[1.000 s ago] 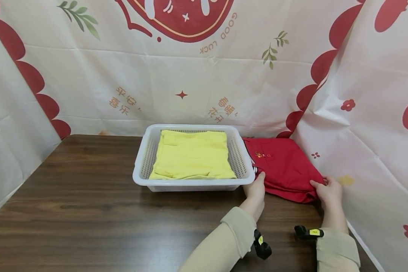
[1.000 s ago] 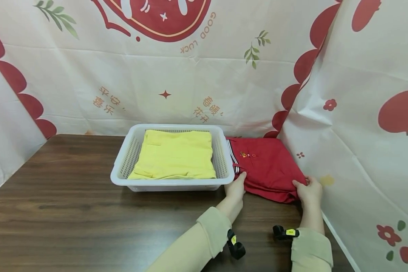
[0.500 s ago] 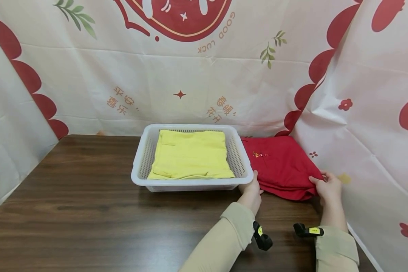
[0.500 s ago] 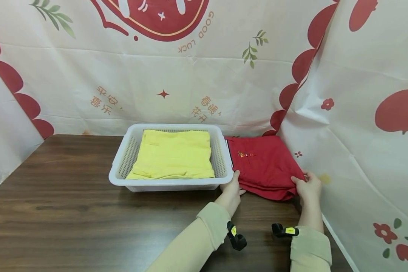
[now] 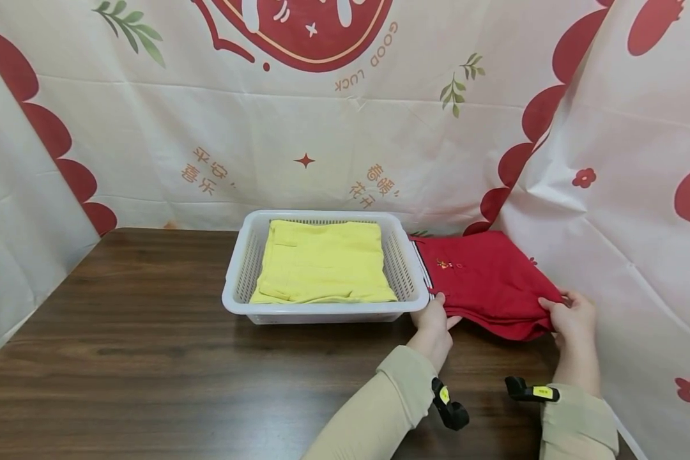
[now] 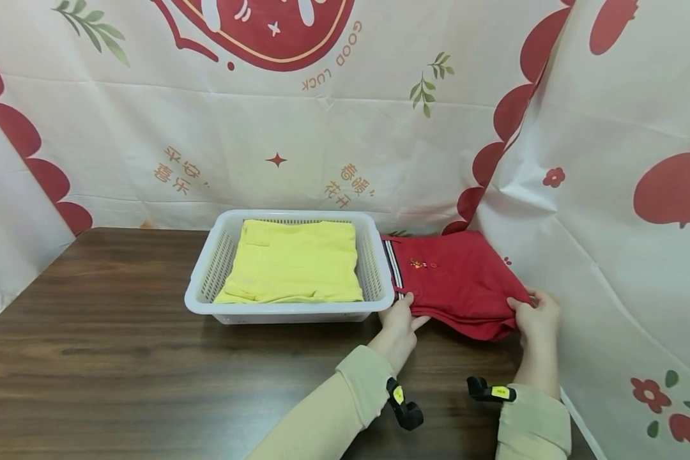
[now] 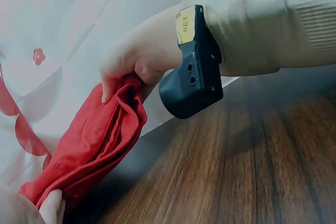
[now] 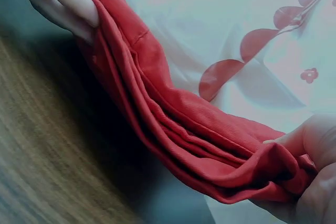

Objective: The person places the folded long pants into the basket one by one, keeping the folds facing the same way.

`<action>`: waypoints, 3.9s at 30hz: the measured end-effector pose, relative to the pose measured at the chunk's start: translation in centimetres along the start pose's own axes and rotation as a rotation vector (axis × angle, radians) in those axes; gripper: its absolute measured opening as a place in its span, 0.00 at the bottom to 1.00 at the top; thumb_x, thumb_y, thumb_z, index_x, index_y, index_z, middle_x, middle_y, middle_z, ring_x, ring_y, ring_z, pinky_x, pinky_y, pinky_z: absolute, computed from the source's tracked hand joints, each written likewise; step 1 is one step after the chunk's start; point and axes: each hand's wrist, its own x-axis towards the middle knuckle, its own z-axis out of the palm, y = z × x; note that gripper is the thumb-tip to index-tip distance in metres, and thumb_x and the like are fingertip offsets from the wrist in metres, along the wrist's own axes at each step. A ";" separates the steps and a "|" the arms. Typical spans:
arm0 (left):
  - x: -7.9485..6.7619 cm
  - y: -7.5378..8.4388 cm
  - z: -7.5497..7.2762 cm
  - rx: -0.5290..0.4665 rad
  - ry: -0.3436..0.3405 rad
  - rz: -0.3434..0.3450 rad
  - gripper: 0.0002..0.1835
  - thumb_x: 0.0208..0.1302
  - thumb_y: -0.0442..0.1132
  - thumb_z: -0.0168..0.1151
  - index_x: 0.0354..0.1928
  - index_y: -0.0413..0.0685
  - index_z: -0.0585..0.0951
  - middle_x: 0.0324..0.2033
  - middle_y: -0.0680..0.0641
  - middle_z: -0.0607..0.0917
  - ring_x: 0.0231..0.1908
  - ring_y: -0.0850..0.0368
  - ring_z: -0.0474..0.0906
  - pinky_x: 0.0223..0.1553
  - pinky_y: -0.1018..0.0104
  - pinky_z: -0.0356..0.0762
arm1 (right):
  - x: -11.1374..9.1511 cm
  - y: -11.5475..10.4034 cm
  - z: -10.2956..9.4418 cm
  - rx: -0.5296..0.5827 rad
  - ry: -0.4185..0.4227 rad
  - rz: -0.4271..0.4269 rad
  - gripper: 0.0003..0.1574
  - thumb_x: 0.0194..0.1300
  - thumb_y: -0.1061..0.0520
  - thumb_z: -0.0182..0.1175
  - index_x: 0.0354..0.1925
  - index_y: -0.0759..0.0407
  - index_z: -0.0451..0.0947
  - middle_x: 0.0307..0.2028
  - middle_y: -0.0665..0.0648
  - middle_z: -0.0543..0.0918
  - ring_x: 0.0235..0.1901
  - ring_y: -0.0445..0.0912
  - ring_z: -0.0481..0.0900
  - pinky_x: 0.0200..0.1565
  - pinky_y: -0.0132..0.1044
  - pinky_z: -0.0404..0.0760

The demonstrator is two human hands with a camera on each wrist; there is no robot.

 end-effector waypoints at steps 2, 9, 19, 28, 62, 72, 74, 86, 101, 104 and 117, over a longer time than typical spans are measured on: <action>-0.2 0.0 0.2 -0.006 -0.020 -0.003 0.22 0.62 0.26 0.58 0.59 0.38 0.70 0.43 0.42 0.82 0.44 0.46 0.81 0.34 0.46 0.81 | -0.2 -0.2 -0.2 0.030 0.004 0.026 0.16 0.64 0.54 0.62 0.49 0.41 0.73 0.42 0.45 0.67 0.37 0.40 0.65 0.27 0.24 0.76; -0.8 0.0 0.9 -0.017 -0.039 -0.004 0.23 0.62 0.28 0.61 0.58 0.40 0.69 0.41 0.44 0.83 0.41 0.46 0.82 0.36 0.45 0.81 | -0.3 -0.7 -0.5 0.019 0.066 0.028 0.16 0.65 0.55 0.60 0.50 0.40 0.74 0.40 0.43 0.67 0.37 0.37 0.64 0.26 0.22 0.75; -2.0 0.9 2.0 -0.037 -0.162 -0.021 0.22 0.65 0.30 0.58 0.60 0.47 0.68 0.42 0.42 0.82 0.41 0.45 0.82 0.37 0.44 0.80 | -1.0 -2.4 -1.7 0.125 0.120 0.021 0.17 0.63 0.59 0.60 0.47 0.38 0.77 0.38 0.41 0.67 0.34 0.34 0.64 0.24 0.21 0.73; -2.9 2.2 2.7 -0.028 -0.246 -0.065 0.25 0.64 0.32 0.61 0.60 0.54 0.66 0.41 0.43 0.80 0.37 0.45 0.82 0.39 0.44 0.80 | -2.2 -4.3 -2.4 0.224 0.194 0.000 0.23 0.61 0.64 0.61 0.51 0.41 0.79 0.38 0.41 0.68 0.35 0.33 0.65 0.22 0.20 0.73; -2.0 9.5 1.1 0.116 -0.720 -0.240 0.27 0.57 0.34 0.61 0.59 0.57 0.68 0.52 0.46 0.76 0.53 0.47 0.71 0.55 0.46 0.69 | -6.2 -8.5 -1.5 0.552 0.353 -0.225 0.25 0.52 0.68 0.70 0.50 0.54 0.84 0.48 0.51 0.78 0.44 0.38 0.72 0.41 0.23 0.77; -1.7 11.9 0.1 0.061 -0.769 -0.188 0.30 0.58 0.33 0.60 0.63 0.58 0.67 0.56 0.48 0.74 0.57 0.50 0.68 0.57 0.50 0.70 | -7.5 -9.2 0.8 0.721 0.280 -0.443 0.24 0.48 0.73 0.71 0.46 0.66 0.84 0.39 0.56 0.82 0.40 0.44 0.76 0.35 0.23 0.78; -1.5 12.2 -0.2 0.041 -0.770 -0.187 0.29 0.58 0.32 0.59 0.63 0.56 0.67 0.57 0.47 0.73 0.57 0.50 0.68 0.57 0.51 0.69 | -7.7 -9.3 1.3 0.725 0.271 -0.422 0.24 0.48 0.73 0.71 0.46 0.66 0.84 0.40 0.56 0.81 0.42 0.44 0.75 0.35 0.23 0.78; -0.9 14.7 -1.8 -0.014 -0.817 -0.101 0.32 0.58 0.27 0.53 0.64 0.57 0.63 0.58 0.47 0.71 0.58 0.53 0.66 0.59 0.55 0.65 | -9.1 -9.9 4.0 0.803 0.207 -0.462 0.24 0.47 0.75 0.70 0.46 0.70 0.83 0.36 0.60 0.84 0.34 0.46 0.80 0.34 0.26 0.80; -0.7 18.6 -4.2 0.082 -0.843 -0.023 0.33 0.59 0.30 0.54 0.67 0.57 0.61 0.59 0.47 0.70 0.59 0.53 0.65 0.56 0.59 0.69 | -10.3 -10.5 7.1 0.753 0.151 -0.541 0.23 0.48 0.72 0.70 0.46 0.70 0.82 0.35 0.58 0.84 0.36 0.47 0.79 0.38 0.28 0.79; -0.7 19.4 -4.5 0.089 -0.843 -0.012 0.33 0.59 0.30 0.54 0.67 0.56 0.61 0.59 0.46 0.70 0.58 0.52 0.65 0.53 0.61 0.71 | -10.7 -10.7 7.8 0.779 0.123 -0.574 0.22 0.49 0.74 0.68 0.46 0.73 0.82 0.35 0.59 0.84 0.36 0.48 0.80 0.39 0.29 0.79; -0.8 22.2 -6.0 0.095 -0.897 0.039 0.29 0.60 0.30 0.52 0.64 0.54 0.63 0.57 0.48 0.71 0.56 0.55 0.67 0.53 0.64 0.72 | -11.4 -11.4 8.5 0.813 -0.167 -0.402 0.17 0.51 0.75 0.66 0.42 0.67 0.81 0.31 0.58 0.83 0.30 0.45 0.81 0.32 0.31 0.82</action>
